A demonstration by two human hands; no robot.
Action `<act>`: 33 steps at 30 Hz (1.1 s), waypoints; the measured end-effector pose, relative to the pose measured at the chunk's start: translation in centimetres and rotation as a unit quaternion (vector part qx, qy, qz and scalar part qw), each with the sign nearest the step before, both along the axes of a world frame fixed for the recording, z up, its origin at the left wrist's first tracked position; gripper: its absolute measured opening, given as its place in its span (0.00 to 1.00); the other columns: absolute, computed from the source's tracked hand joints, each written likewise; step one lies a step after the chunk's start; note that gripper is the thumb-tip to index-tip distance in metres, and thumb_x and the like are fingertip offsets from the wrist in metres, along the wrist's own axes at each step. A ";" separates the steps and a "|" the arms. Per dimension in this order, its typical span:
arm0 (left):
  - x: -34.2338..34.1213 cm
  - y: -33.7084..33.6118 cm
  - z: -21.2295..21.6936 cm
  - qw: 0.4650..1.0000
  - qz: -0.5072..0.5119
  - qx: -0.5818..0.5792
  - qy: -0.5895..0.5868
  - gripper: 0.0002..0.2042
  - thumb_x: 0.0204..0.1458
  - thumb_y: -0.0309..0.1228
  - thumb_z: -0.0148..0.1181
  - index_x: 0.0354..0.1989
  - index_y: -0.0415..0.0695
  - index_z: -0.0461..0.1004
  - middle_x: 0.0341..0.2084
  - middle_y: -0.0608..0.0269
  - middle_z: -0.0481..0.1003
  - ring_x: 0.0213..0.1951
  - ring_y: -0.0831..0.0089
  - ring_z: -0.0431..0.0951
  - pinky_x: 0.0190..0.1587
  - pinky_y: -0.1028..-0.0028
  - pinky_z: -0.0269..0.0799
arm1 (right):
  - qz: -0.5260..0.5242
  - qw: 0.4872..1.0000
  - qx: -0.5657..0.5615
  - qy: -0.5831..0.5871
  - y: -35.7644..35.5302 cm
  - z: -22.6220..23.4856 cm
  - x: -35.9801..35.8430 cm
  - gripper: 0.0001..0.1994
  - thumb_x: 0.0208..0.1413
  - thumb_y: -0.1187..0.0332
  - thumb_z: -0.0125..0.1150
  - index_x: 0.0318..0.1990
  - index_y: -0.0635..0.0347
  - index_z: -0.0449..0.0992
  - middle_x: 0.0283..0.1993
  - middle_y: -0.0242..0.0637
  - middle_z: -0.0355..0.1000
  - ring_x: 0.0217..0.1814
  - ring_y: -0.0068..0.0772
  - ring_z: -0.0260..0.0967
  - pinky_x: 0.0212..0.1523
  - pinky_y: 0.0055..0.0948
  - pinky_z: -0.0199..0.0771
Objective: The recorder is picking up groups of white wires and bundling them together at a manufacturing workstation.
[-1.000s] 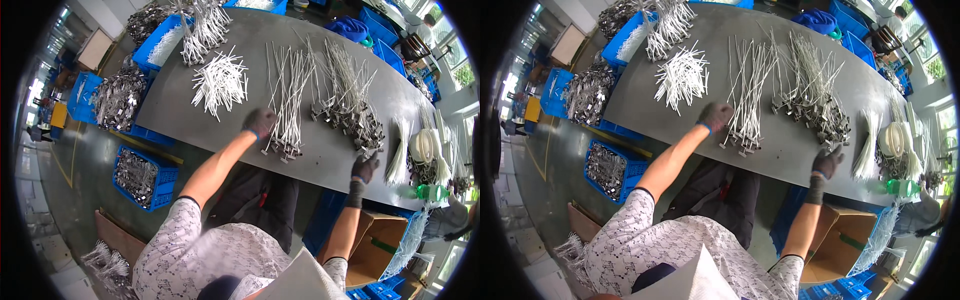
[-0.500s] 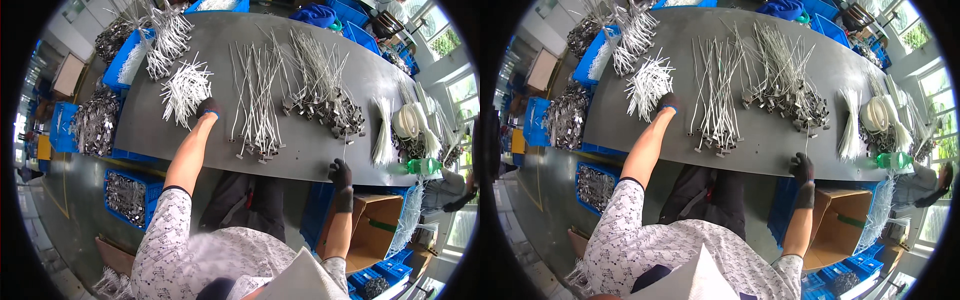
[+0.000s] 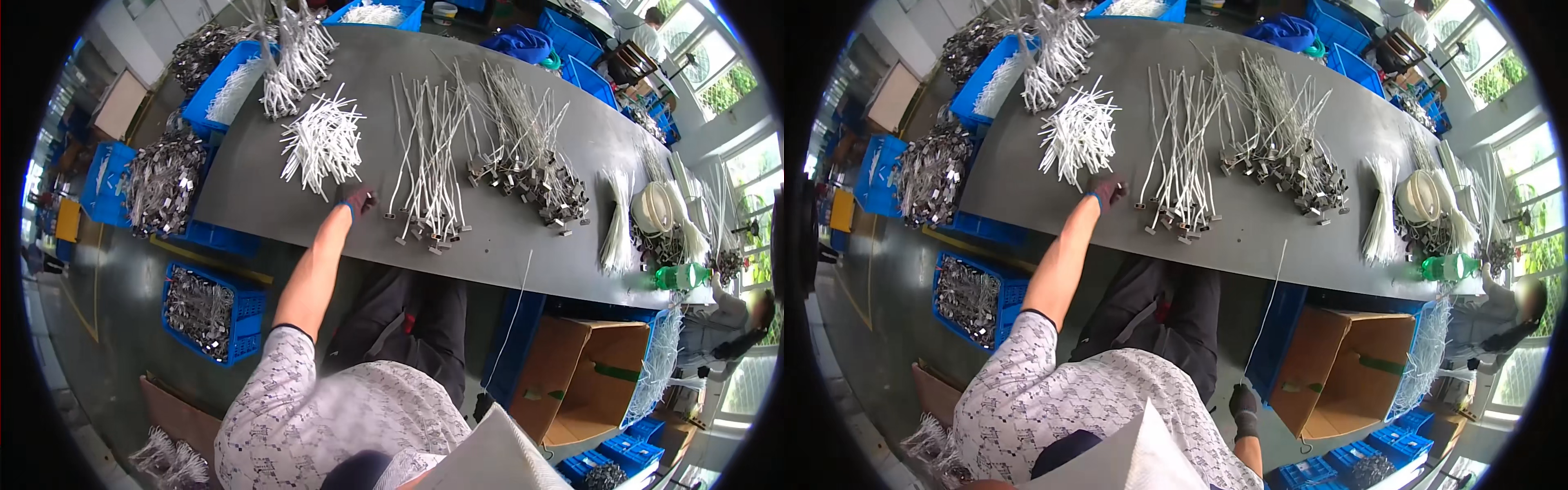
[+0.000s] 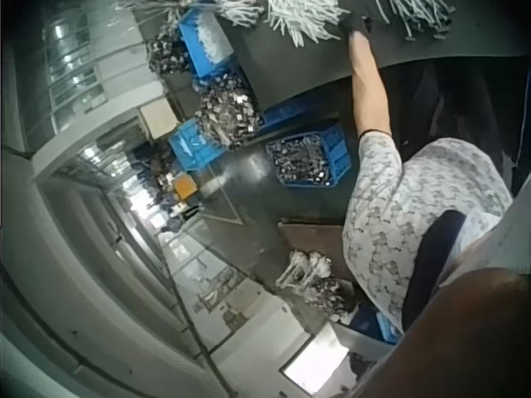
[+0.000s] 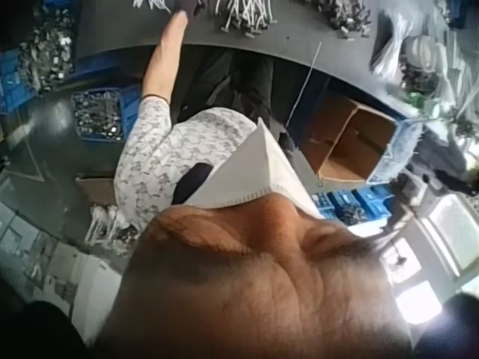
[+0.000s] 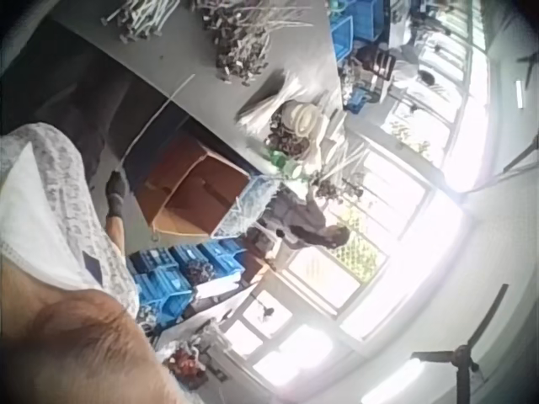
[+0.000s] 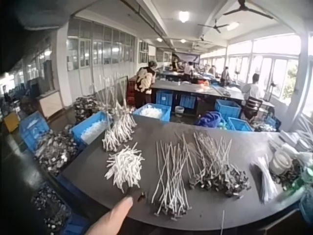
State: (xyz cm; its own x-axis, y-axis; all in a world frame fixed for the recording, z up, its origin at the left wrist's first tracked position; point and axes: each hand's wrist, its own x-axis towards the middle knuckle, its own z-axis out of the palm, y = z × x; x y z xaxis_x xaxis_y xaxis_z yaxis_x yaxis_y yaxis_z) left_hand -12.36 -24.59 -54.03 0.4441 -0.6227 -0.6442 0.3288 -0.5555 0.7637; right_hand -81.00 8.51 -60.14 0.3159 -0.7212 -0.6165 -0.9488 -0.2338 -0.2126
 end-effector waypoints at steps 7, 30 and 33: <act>-13.7 2.7 7.9 0.939 -0.062 -0.336 0.026 0.04 0.57 0.22 0.61 0.39 0.40 0.76 0.32 0.61 0.78 0.34 0.68 0.80 0.39 0.67 0.81 | -0.064 0.969 -0.189 -0.147 -11.4 8.4 14.0 0.12 0.60 0.69 0.52 0.48 0.57 0.75 0.38 0.53 0.77 0.43 0.61 0.75 0.40 0.52 0.76; -17.5 2.4 15.6 0.940 -0.163 -0.296 0.045 0.07 0.61 0.29 0.60 0.36 0.36 0.77 0.24 0.61 0.80 0.24 0.74 0.81 0.31 0.75 0.80 | -0.117 0.983 -0.128 0.066 -11.4 7.6 9.6 0.11 0.59 0.65 0.52 0.44 0.55 0.79 0.41 0.49 0.79 0.47 0.58 0.76 0.45 0.53 0.77; -18.2 0.6 14.8 0.943 -0.132 -0.303 0.040 0.12 0.60 0.34 0.64 0.39 0.36 0.78 0.32 0.62 0.81 0.33 0.75 0.82 0.39 0.73 0.81 | -0.129 0.955 -0.055 -0.262 -11.7 7.2 9.9 0.11 0.58 0.68 0.56 0.45 0.56 0.81 0.35 0.47 0.79 0.40 0.49 0.79 0.39 0.42 0.76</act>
